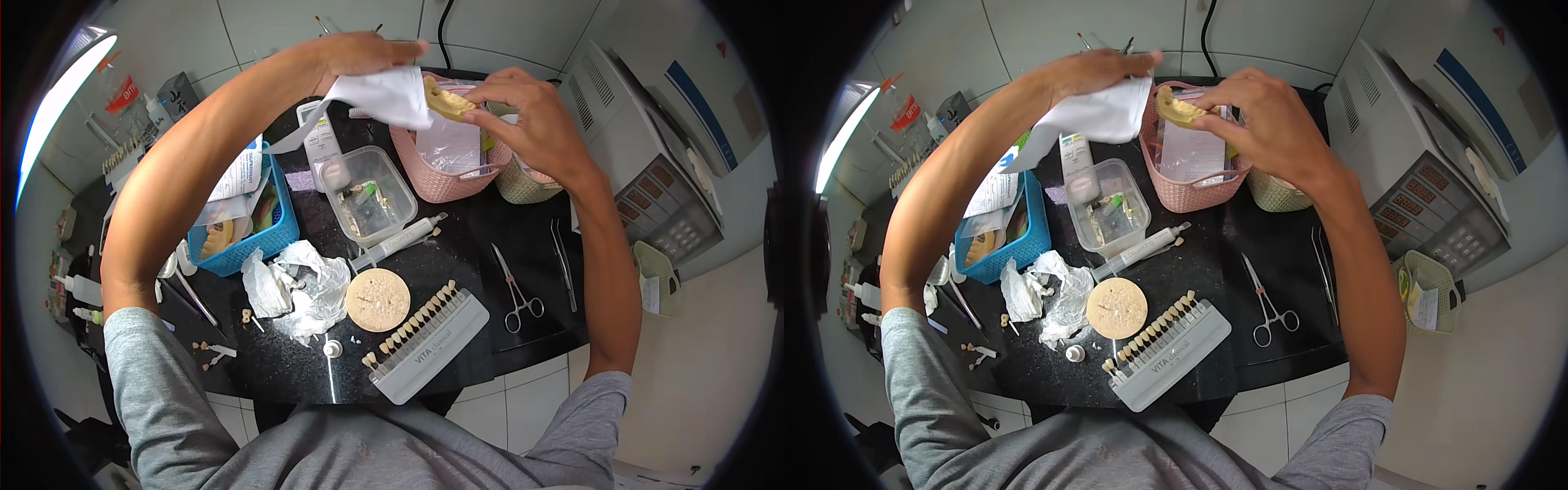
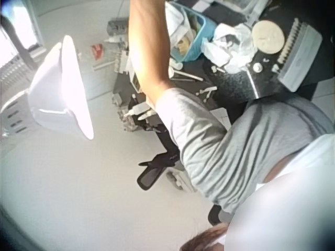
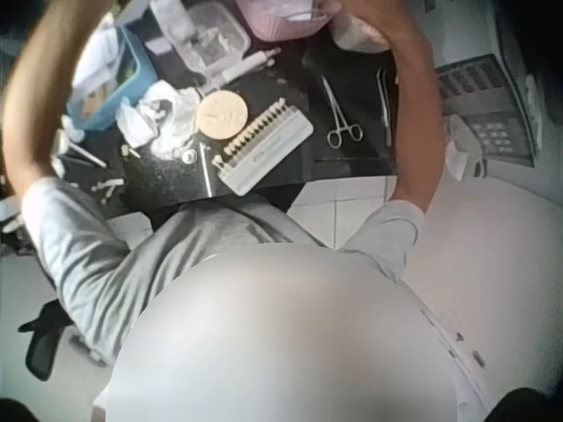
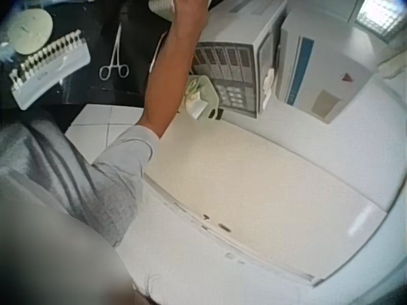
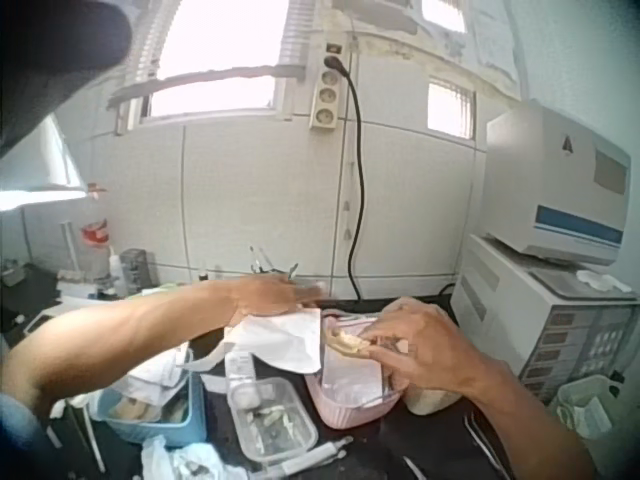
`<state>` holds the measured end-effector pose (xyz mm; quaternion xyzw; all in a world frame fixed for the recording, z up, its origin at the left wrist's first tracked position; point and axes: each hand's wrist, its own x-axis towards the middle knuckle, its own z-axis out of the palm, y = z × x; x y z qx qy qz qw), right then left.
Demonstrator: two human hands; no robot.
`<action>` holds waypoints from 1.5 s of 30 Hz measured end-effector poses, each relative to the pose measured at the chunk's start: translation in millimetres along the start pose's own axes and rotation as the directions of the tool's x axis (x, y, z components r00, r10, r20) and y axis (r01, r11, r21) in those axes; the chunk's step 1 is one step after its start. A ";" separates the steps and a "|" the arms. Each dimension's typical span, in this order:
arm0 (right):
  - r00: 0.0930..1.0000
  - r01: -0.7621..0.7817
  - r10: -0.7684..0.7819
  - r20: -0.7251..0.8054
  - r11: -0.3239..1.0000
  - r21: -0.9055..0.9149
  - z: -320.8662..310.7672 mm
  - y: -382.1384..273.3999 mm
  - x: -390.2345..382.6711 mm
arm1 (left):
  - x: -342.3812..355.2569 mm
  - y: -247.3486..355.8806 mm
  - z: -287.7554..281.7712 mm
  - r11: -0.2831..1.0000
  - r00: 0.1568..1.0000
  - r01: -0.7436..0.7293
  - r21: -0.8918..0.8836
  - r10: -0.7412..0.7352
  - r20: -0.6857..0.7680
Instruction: Applying stain and glaze to dental crowns and prosthetic components on a laboratory bench.
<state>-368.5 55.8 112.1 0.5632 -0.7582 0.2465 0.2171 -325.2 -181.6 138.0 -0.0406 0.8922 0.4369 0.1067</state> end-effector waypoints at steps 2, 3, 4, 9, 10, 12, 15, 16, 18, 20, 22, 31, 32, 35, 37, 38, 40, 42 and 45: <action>1.000 -0.023 0.022 0.018 0.999 0.043 -9.9 1.6 -6.6 | 10.8 -1.2 -8.5 0.955 0.958 -0.061 -0.291 -0.027 -0.287; 0.995 -0.085 0.082 0.054 0.994 0.071 -14.7 1.4 -10.6 | 19.0 -0.4 -10.9 0.900 0.926 -0.117 -0.421 -0.054 -0.373; 0.995 -0.085 0.081 0.057 0.994 0.070 -19.5 0.9 -14.4 | 28.1 2.6 -15.4 0.899 0.924 -0.132 -0.418 -0.042 -0.381; 0.954 -0.294 0.299 -0.013 0.945 0.142 -41.8 -5.1 -33.8 | 74.8 19.5 -6.6 0.846 0.507 -0.453 -0.282 -0.016 -0.862; 0.960 -0.277 0.280 -0.007 0.952 0.132 -45.7 -6.1 -37.2 | 81.3 21.8 -1.3 0.788 0.434 -0.556 -0.263 0.006 -0.901; 0.946 -0.318 0.324 -0.020 0.936 0.154 -52.6 -7.6 -44.1 | 87.0 15.7 15.7 0.833 0.451 -0.481 -0.273 -0.032 -0.892; 0.930 -0.358 0.366 -0.016 0.917 0.176 -58.9 -9.4 -52.6 | 79.9 -7.3 51.0 0.938 0.592 -0.344 0.043 0.252 -0.766; 0.936 -0.344 0.351 -0.019 0.925 0.164 -59.4 -10.0 -54.3 | 73.1 -16.5 61.2 0.918 0.653 -0.329 0.222 0.391 -0.649; 0.905 -0.418 0.424 0.021 0.879 0.229 -58.0 -11.4 -55.4 | 60.8 -25.7 68.0 0.777 0.792 -0.323 0.540 0.534 -0.296; 0.925 -0.371 0.378 0.026 0.890 0.264 -52.9 -12.8 -52.7 | 51.9 -24.8 73.7 0.687 0.796 -0.251 0.682 0.547 -0.259; 0.933 -0.351 0.357 0.032 0.890 0.293 -45.8 -13.7 -46.4 | 44.4 -19.1 71.4 0.437 0.665 -0.174 0.882 0.713 -0.222; 0.969 -0.217 0.171 0.176 0.931 0.294 -19.4 -9.7 -13.0 | -5.2 -12.6 14.7 0.589 0.635 -0.680 0.437 0.771 -0.051; 0.965 -0.236 0.186 0.183 0.922 0.307 -18.4 -9.5 -11.9 | -12.0 -12.7 12.4 0.597 0.645 -0.669 0.442 0.763 -0.054; 0.958 -0.269 0.210 0.195 0.895 0.355 -14.9 -8.4 -11.2 | -25.8 -12.7 12.6 0.641 0.705 -0.682 0.352 0.703 0.087; 0.953 -0.287 0.223 0.203 0.877 0.384 -12.2 -6.4 -11.6 | -27.6 -11.5 17.0 0.665 0.720 -0.676 0.319 0.687 0.093; 0.955 -0.281 0.218 0.204 0.883 0.376 -10.6 -5.4 -11.8 | -27.0 -11.1 19.5 0.674 0.722 -0.680 0.287 0.684 0.106; 0.955 -0.279 0.216 0.204 0.888 0.365 -8.2 -3.8 -11.7 | -23.9 -10.0 23.1 0.678 0.734 -0.666 0.313 0.670 0.112; 0.949 -0.297 0.237 0.210 0.895 0.332 -5.9 -4.0 -11.0 | -20.2 -9.5 25.8 0.672 0.737 -0.660 0.337 0.665 0.120; 0.947 -0.301 0.227 0.229 0.876 0.377 -3.6 -6.5 -10.9 | -14.3 -10.0 27.1 0.704 0.752 -0.656 0.272 0.642 0.150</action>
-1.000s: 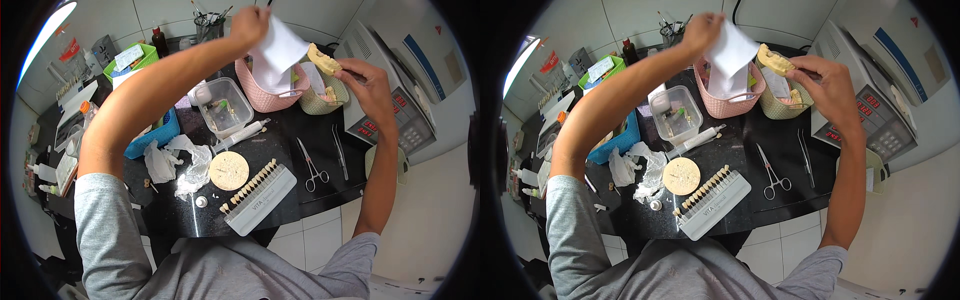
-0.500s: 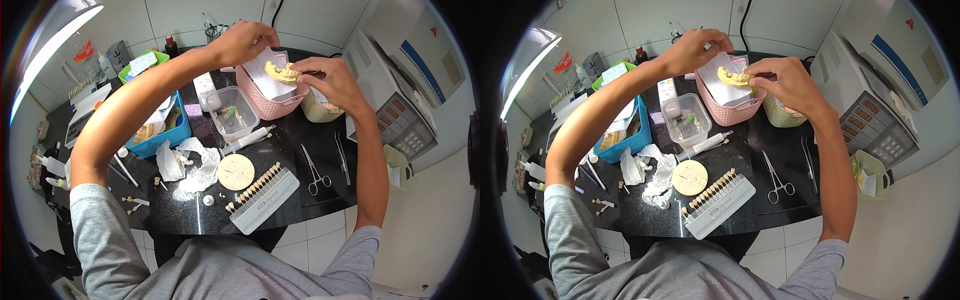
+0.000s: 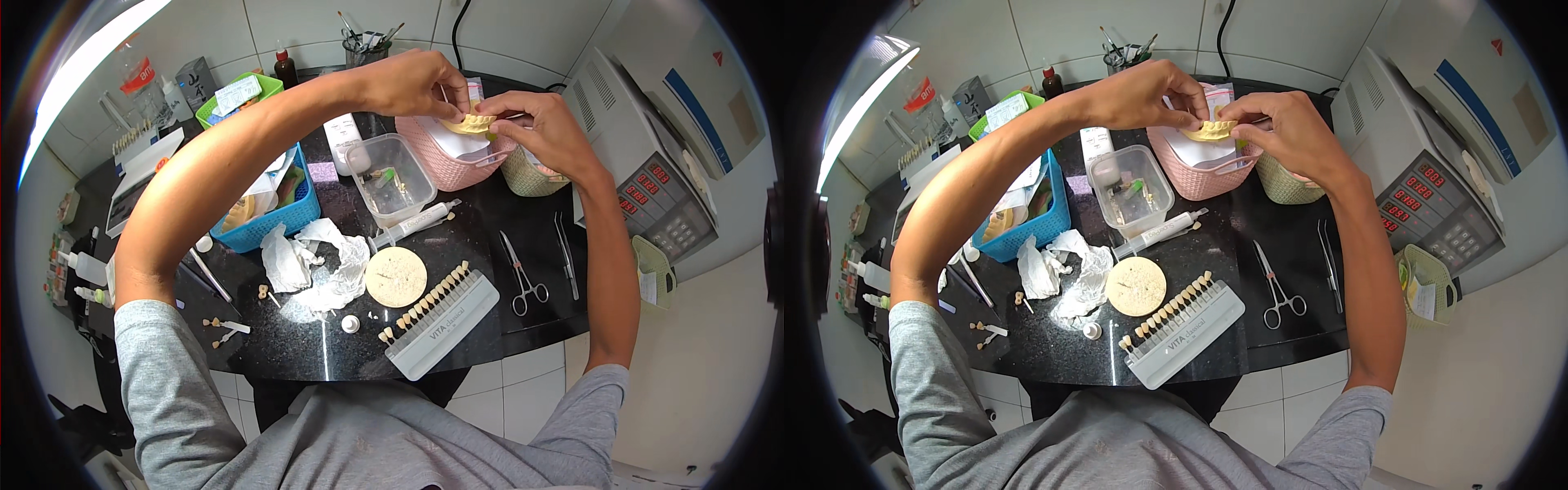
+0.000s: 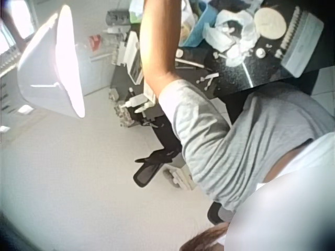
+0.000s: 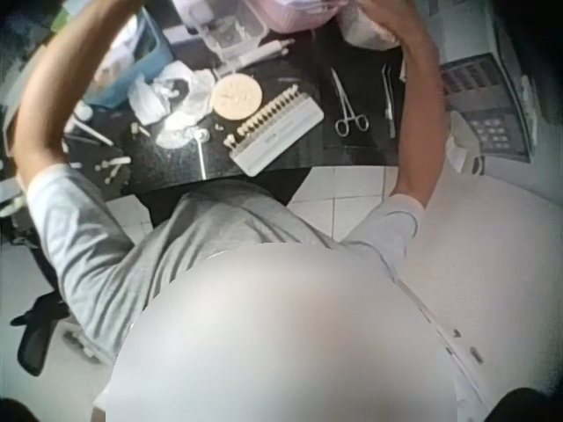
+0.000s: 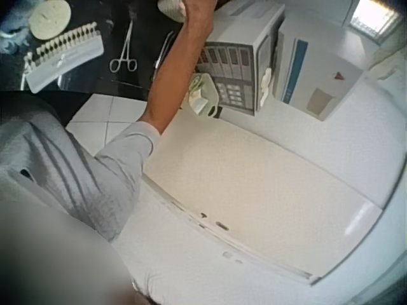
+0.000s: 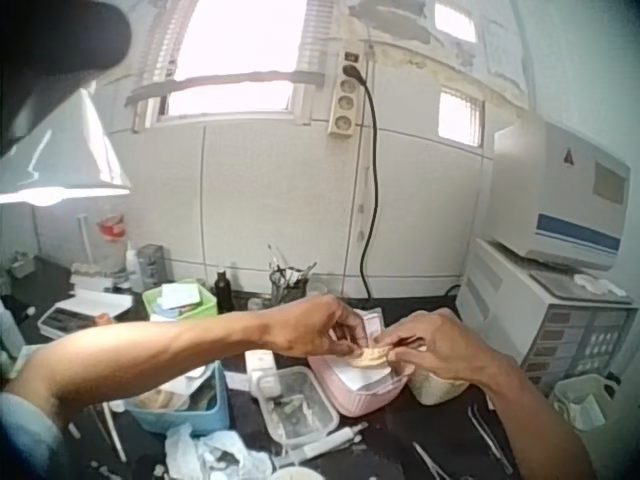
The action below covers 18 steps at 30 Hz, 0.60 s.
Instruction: Applying stain and glaze to dental crowns and prosthetic components on a laboratory bench.
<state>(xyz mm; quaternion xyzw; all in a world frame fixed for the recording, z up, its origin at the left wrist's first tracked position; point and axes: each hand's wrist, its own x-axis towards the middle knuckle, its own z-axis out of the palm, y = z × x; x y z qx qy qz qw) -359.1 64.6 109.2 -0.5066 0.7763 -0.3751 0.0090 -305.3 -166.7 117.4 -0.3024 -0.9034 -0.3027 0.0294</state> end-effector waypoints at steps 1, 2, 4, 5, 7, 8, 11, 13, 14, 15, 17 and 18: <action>1.000 -0.003 0.003 0.006 1.000 0.004 0.5 0.3 -0.2 | 1.4 -2.0 0.5 0.999 1.000 0.005 0.050 -0.005 0.007; 1.000 0.005 -0.004 0.019 1.000 -0.022 0.8 1.4 0.0 | 1.7 -4.3 1.8 0.995 1.000 -0.001 0.096 -0.001 0.012; 0.999 0.002 0.000 0.039 0.999 -0.039 2.6 7.4 0.7 | 2.5 -9.4 6.5 0.992 1.000 0.010 0.127 -0.008 -0.020; 0.999 0.017 -0.015 0.046 0.999 -0.049 4.3 11.8 1.5 | 2.5 -11.4 9.4 0.987 0.998 -0.018 0.158 0.027 -0.054; 0.996 0.078 -0.074 0.050 0.994 -0.072 8.7 19.7 1.8 | 4.4 -12.6 9.6 0.990 0.999 -0.030 0.137 0.034 -0.029; 0.993 0.095 -0.086 0.077 0.988 -0.125 11.9 22.1 4.1 | 5.0 -11.1 7.7 0.991 0.991 -0.103 0.086 0.110 -0.078; 0.993 -0.008 0.046 0.109 0.947 -0.322 10.2 7.9 2.0 | -0.6 2.8 -8.5 0.997 0.985 0.021 -0.073 -0.033 -0.169; 0.999 0.038 -0.027 0.039 0.944 -0.327 2.2 -19.0 -14.0 | -9.2 21.3 -18.5 0.986 0.977 0.151 -0.074 -0.160 -0.144; 0.997 -0.023 -0.002 -0.076 0.947 -0.322 -6.2 -35.6 -24.5 | -17.0 30.2 -20.3 0.987 0.979 0.139 -0.087 -0.150 -0.140; 0.981 -0.094 0.034 -0.191 0.946 -0.312 -19.1 -52.8 -34.7 | -25.7 40.4 -21.7 0.987 0.980 0.129 -0.092 -0.141 -0.142; 0.958 -0.108 0.160 0.237 0.970 -0.220 -41.5 -89.5 -62.8 | -45.3 59.4 -21.7 0.993 0.985 0.102 -0.058 -0.109 -0.134; 0.966 -0.204 0.252 0.053 0.873 -0.443 -16.8 -84.5 -79.6 | -58.6 68.3 -21.7 0.985 0.978 0.148 -0.085 -0.159 -0.133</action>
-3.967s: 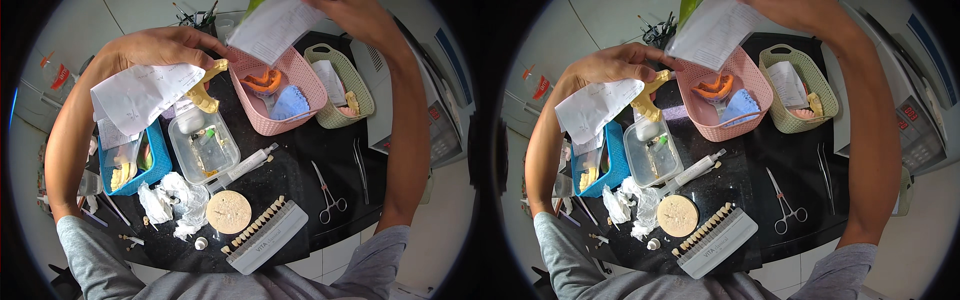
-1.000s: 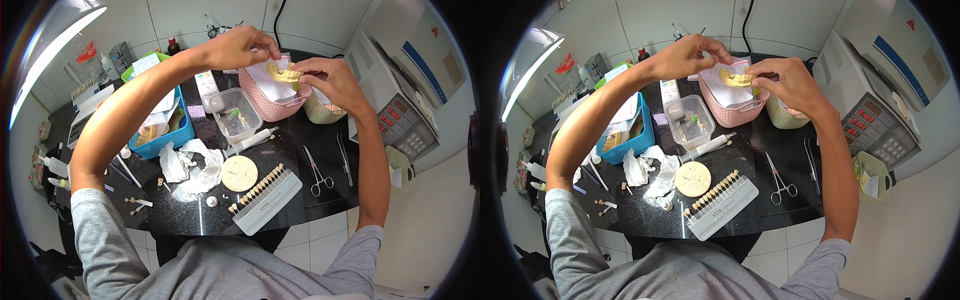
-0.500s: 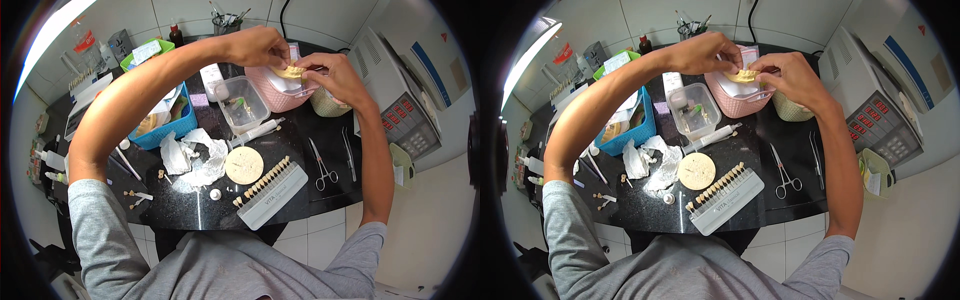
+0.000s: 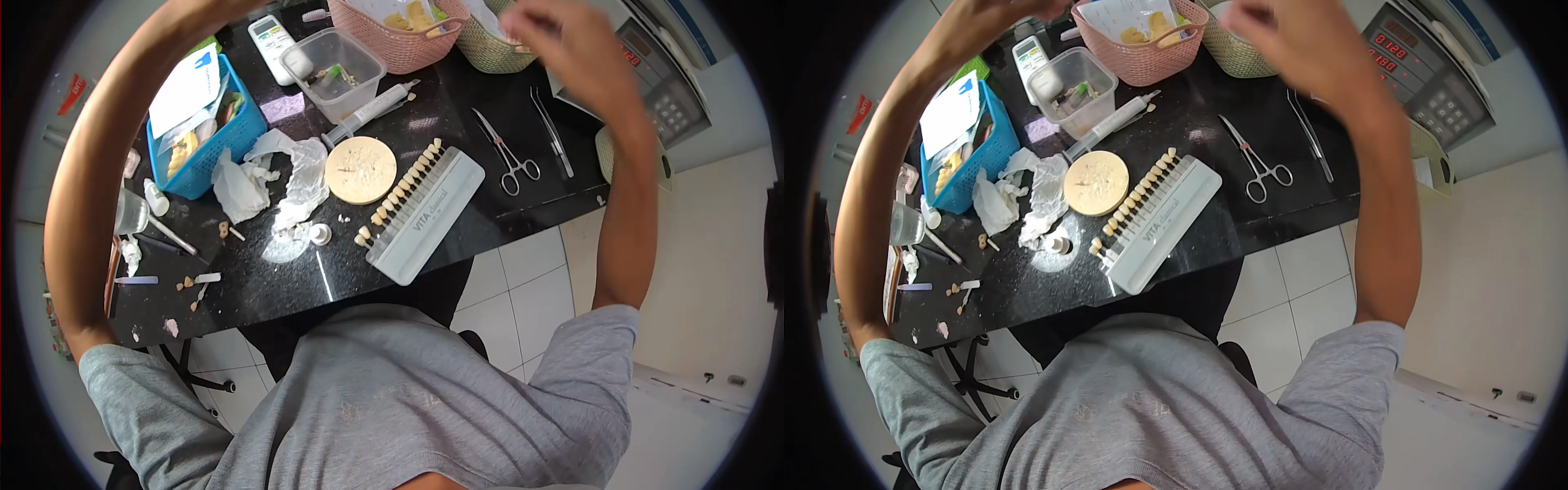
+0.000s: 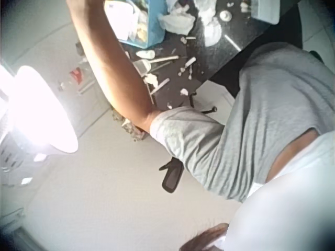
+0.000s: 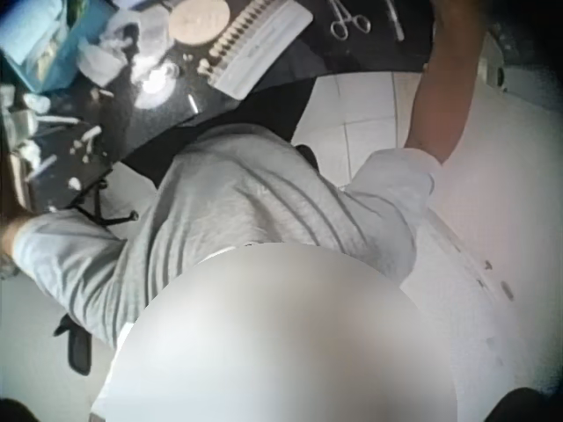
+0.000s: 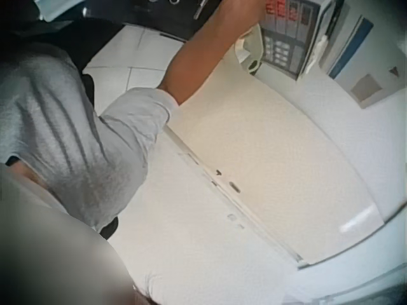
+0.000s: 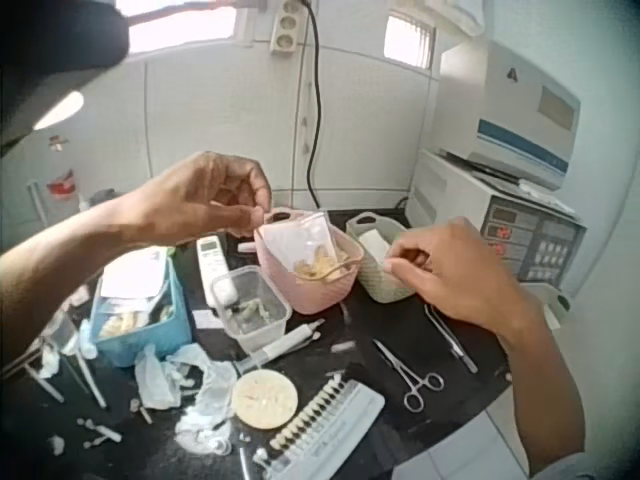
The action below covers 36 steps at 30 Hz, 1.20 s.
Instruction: Applying stain and glaze to dental crowns and prosthetic components on a laboratory bench.
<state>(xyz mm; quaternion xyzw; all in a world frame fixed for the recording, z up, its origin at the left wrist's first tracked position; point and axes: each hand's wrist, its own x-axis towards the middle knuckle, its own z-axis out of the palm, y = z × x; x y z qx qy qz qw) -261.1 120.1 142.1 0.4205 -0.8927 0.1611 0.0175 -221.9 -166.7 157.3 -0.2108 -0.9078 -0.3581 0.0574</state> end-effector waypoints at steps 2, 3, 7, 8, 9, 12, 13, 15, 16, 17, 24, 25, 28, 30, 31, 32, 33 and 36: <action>0.981 -0.173 0.152 -0.120 0.966 -0.193 36.5 -6.3 -25.3 | -32.4 11.8 -0.4 0.997 0.999 -0.044 -0.060 0.046 0.027; 0.966 -0.256 0.256 -0.027 0.944 -0.206 52.8 -4.6 -36.7 | -46.2 15.2 -2.9 0.999 0.998 0.026 -0.036 -0.024 0.062; 0.963 -0.262 0.244 -0.111 0.946 -0.193 100.7 7.2 -71.6 | -106.9 22.4 10.2 0.998 0.998 0.060 0.006 -0.060 -0.013; 0.959 -0.271 0.242 -0.150 0.936 -0.225 105.7 8.8 -76.3 | -123.7 24.7 12.4 0.998 0.997 0.046 -0.036 -0.048 -0.054; 0.962 -0.260 0.232 -0.144 0.939 -0.223 108.6 10.3 -79.4 | -141.9 28.9 13.6 0.997 0.994 0.025 -0.067 -0.031 -0.100; 0.951 -0.307 0.286 -0.120 0.919 -0.249 108.6 11.1 -80.6 | -190.4 40.3 19.1 0.969 0.981 0.103 -0.225 -0.137 -0.139; 0.944 -0.330 0.318 -0.089 0.907 -0.263 106.6 9.3 -80.6 | -205.8 44.1 22.0 0.955 0.973 0.125 -0.270 -0.172 -0.156; 0.887 -0.458 0.400 -0.229 0.818 -0.347 99.9 1.3 -82.4 | -238.0 51.3 30.1 0.856 0.949 0.150 -0.495 -0.265 -0.171; 0.896 -0.380 0.283 -0.342 0.888 -0.260 92.9 -6.1 -87.5 | -254.1 54.1 35.0 0.806 0.933 0.156 -0.570 -0.311 -0.184; 0.861 -0.378 0.282 -0.423 0.912 -0.161 86.2 -17.0 -94.9 | -270.1 55.9 40.5 0.755 0.917 0.139 -0.641 -0.343 -0.204; 0.990 0.026 -0.103 0.098 0.806 0.591 122.2 -177.7 -174.3 | -346.3 52.9 91.5 0.369 0.751 -0.159 -0.916 -0.557 -0.354; 0.945 -0.038 -0.192 0.266 0.742 0.669 149.4 -200.8 -178.0 | -353.1 51.0 96.3 0.321 0.736 -0.176 -0.931 -0.585 -0.341; 0.875 -0.116 -0.254 0.411 0.716 0.688 218.1 -249.5 -185.0 | -369.5 41.7 104.6 0.322 0.702 -0.262 -0.910 -0.584 -0.409; 0.806 -0.118 -0.205 0.555 0.863 0.491 243.3 -260.6 -186.5 | -378.1 33.1 105.5 0.337 0.678 -0.278 -0.899 -0.594 -0.432; 0.811 -0.092 -0.234 0.537 0.855 0.511 251.0 -263.7 -186.8 | -381.4 27.9 104.2 0.399 0.649 -0.277 -0.874 -0.593 -0.477; 0.791 -0.074 -0.283 0.542 0.836 0.543 257.1 -266.3 -186.7 | -384.2 21.8 102.1 0.453 0.623 -0.273 -0.849 -0.589 -0.514; 0.750 -0.080 -0.320 0.580 0.825 0.559 261.1 -268.3 -186.1 | -386.7 16.2 100.0 0.450 0.618 -0.271 -0.851 -0.596 -0.512; 0.727 -0.053 -0.309 0.613 0.866 0.498 267.8 -272.7 -177.3 | -393.6 0.6 93.9 0.494 0.538 -0.312 -0.812 -0.612 -0.579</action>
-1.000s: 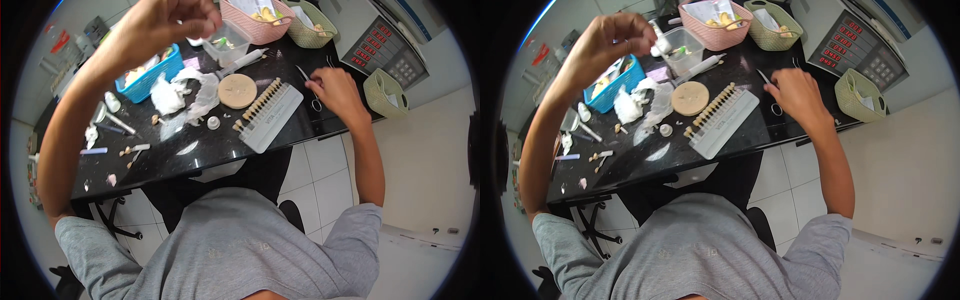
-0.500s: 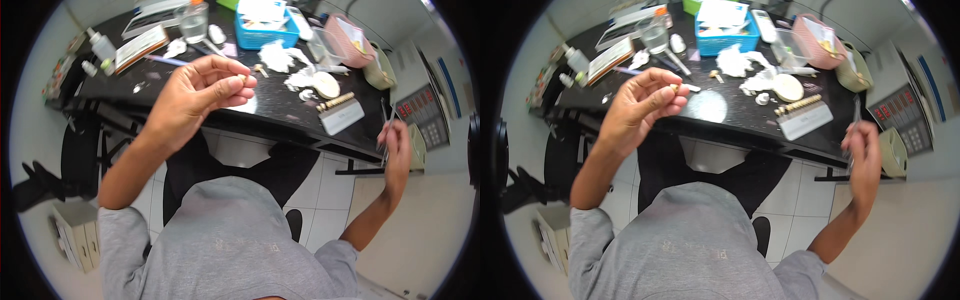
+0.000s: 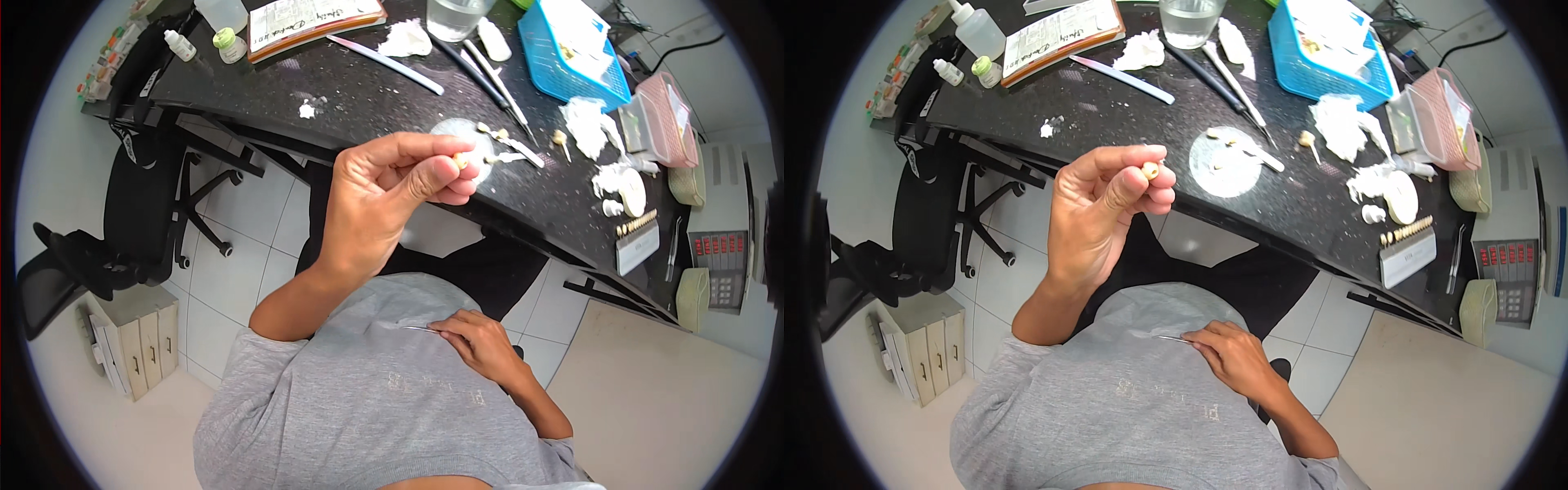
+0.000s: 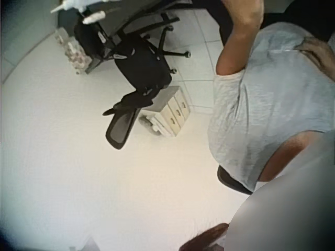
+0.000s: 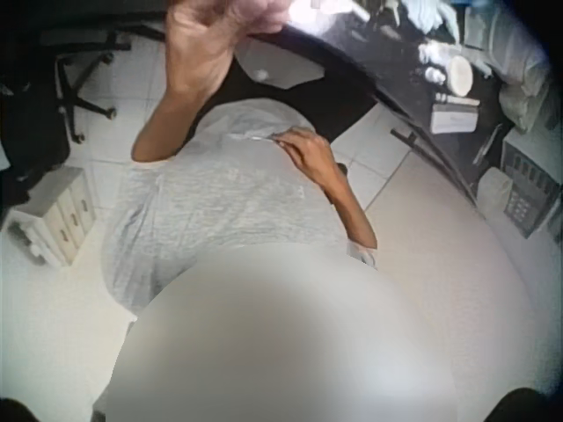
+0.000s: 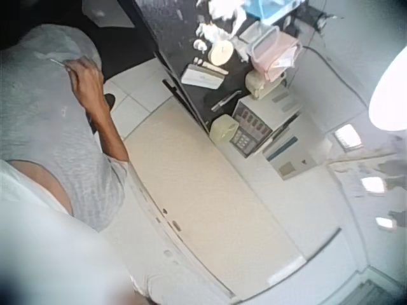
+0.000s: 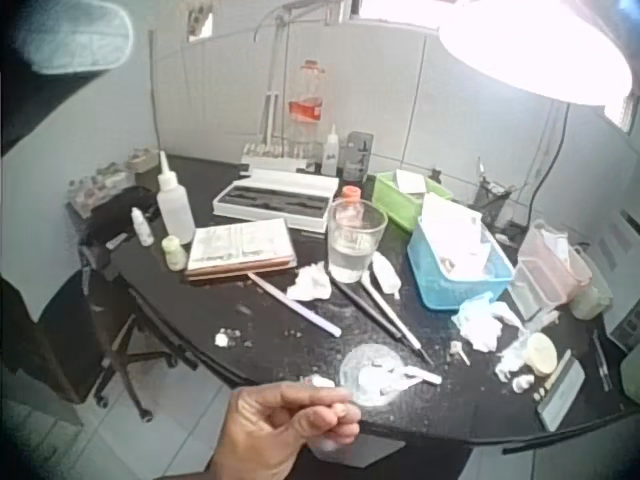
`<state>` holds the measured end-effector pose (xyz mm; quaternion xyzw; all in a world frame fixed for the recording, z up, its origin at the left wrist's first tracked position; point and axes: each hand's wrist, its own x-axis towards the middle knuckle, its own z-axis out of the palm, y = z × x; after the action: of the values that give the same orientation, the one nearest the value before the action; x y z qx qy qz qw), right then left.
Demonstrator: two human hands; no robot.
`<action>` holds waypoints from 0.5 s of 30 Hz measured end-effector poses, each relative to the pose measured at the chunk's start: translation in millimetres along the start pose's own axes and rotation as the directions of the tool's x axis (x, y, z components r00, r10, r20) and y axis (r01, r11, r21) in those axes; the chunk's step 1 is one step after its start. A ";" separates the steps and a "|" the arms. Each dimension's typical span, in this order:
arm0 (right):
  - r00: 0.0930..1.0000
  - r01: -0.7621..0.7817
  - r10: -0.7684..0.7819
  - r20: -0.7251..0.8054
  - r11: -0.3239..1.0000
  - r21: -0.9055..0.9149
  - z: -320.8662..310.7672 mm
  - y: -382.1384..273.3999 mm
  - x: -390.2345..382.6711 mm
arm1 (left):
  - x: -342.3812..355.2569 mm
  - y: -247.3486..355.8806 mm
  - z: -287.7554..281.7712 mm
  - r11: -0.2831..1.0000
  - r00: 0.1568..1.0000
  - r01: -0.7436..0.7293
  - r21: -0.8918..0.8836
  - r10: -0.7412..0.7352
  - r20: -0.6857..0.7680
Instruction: Applying stain and glaze to dental crowns and prosthetic components on a laboratory bench.
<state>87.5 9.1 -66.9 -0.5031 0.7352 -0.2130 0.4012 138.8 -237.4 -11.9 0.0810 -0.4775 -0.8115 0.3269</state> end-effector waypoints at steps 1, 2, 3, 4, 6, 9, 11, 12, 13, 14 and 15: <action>1.000 -0.018 0.018 0.009 1.000 -0.001 -2.0 -1.1 4.2 | 2.9 -0.1 -4.9 1.000 1.000 0.001 0.004 -0.001 -0.006; 1.000 0.028 -0.027 0.007 0.999 -0.025 -5.2 -2.5 8.7 | 6.1 -0.1 -9.7 1.000 1.000 -0.015 0.010 0.015 -0.017; 0.999 0.023 -0.020 0.043 0.997 -0.071 -10.0 -3.6 12.9 | 9.5 0.1 -14.7 0.999 0.999 -0.033 0.017 0.034 -0.026; 0.998 0.067 -0.067 0.011 0.997 -0.048 -14.6 -5.4 16.7 | 13.1 0.2 -19.8 1.000 0.999 -0.026 0.007 0.027 -0.023; 0.975 -0.076 0.057 0.213 0.994 0.080 -26.1 -8.6 21.5 | 17.8 1.1 -28.1 1.000 1.000 -0.030 -0.006 0.030 -0.008; 0.946 -0.071 0.028 0.322 0.990 0.125 -41.4 -8.8 28.9 | 16.5 4.7 -32.8 0.999 1.000 -0.001 -0.034 0.002 0.016; 0.934 -0.073 0.001 0.358 0.980 0.187 -42.4 -6.8 37.4 | 16.0 8.1 -34.7 0.997 0.999 -0.011 -0.079 0.014 0.044; 0.924 -0.053 -0.055 0.379 0.961 0.270 -40.6 -5.5 42.9 | 15.0 10.0 -34.3 1.000 1.000 0.009 -0.026 -0.008 0.027; 0.927 -0.034 -0.072 0.368 0.961 0.273 -37.8 -4.5 47.9 | 15.6 12.6 -36.4 1.000 0.999 -0.006 -0.008 0.006 0.031; 0.922 -0.110 -0.029 0.385 0.937 0.332 -34.7 -4.6 51.4 | 14.8 15.2 -37.9 0.999 1.000 0.028 -0.019 -0.028 0.005; 0.897 -0.237 0.066 0.436 0.906 0.351 -31.6 -5.7 54.1 | 14.3 17.6 -39.6 0.997 0.997 0.071 -0.032 -0.072 -0.020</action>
<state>56.0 -45.4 -64.5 -0.3849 0.6124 -0.2129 0.6568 153.3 -280.4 -15.8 0.1014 -0.4579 -0.8293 0.3039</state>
